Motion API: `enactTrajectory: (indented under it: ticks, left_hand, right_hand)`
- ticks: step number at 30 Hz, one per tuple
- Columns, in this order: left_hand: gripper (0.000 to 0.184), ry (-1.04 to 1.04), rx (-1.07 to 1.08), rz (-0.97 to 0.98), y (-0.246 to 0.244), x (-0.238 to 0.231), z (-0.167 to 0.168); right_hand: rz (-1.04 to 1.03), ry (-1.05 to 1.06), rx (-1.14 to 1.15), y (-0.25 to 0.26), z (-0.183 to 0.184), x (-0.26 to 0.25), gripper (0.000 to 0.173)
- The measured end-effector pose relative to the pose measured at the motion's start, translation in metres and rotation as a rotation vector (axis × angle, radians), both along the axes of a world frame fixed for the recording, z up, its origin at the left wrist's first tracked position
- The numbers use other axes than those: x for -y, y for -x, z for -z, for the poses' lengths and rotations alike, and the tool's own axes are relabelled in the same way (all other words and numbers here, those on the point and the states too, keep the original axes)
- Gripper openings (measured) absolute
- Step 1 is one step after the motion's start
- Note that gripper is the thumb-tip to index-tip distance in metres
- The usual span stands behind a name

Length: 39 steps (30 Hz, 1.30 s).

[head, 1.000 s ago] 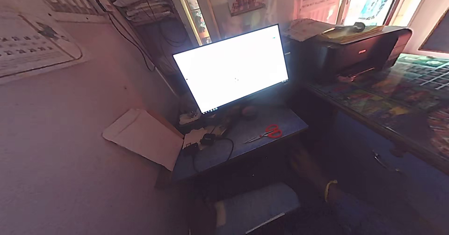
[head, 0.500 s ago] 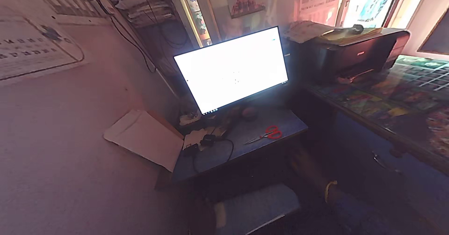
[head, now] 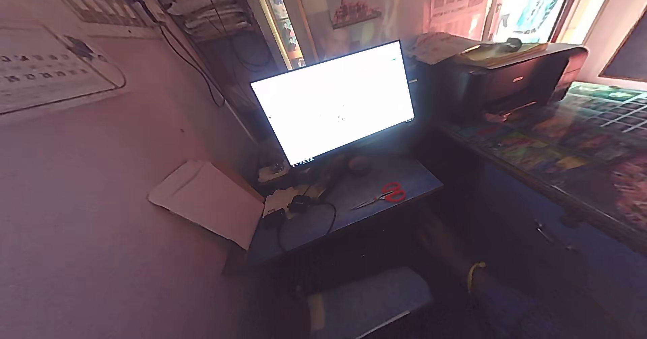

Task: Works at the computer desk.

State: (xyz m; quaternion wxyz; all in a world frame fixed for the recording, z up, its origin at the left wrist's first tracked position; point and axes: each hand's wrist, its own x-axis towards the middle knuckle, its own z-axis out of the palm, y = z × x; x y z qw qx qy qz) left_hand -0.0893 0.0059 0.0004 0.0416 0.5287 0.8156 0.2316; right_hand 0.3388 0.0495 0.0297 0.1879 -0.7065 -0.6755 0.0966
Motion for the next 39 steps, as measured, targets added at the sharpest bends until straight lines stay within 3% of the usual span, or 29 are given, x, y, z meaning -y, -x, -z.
enactTrajectory:
  ticks: [8,12,15,17,20,26,28,32,39]
  left_hand:
    - [0.059,-0.032,-0.097,0.087,0.000,0.004,0.000]
    - [0.061,-0.014,-0.274,0.375,-0.032,0.006,-0.016]
    - [0.055,0.201,-0.289,0.714,-0.087,0.012,-0.045]
    - [0.055,0.095,-0.344,0.901,-0.121,0.003,-0.031]
    - [0.058,-0.003,-0.325,1.013,-0.169,-0.005,-0.033]
    - [0.049,-0.022,-0.326,0.978,-0.160,0.004,-0.029]
    - [0.049,-0.101,-0.298,0.965,-0.155,0.004,-0.020]
    - [0.055,-0.054,-0.349,0.962,-0.155,-0.006,-0.004]
    - [0.053,-0.082,-0.307,0.964,-0.149,0.002,-0.001]
  right_hand:
    - [0.004,-0.019,-0.003,0.001,0.007,0.000,0.052]
    - [0.006,-0.034,-0.022,0.004,0.003,0.000,0.053]
    - [0.020,-0.004,-0.017,0.004,-0.005,0.004,0.053]
    - [0.041,0.040,-0.009,0.003,-0.013,0.008,0.052]
    - [-0.003,0.022,-0.011,0.000,-0.018,0.011,0.052]
    - [-0.037,-0.094,-0.113,-0.005,0.014,0.002,0.052]
    - [-0.041,-0.114,-0.124,-0.002,0.009,0.005,0.051]
    - [-0.044,-0.079,-0.114,-0.002,-0.004,0.007,0.051]
    - [-0.050,-0.020,-0.082,0.000,0.004,0.005,0.055]
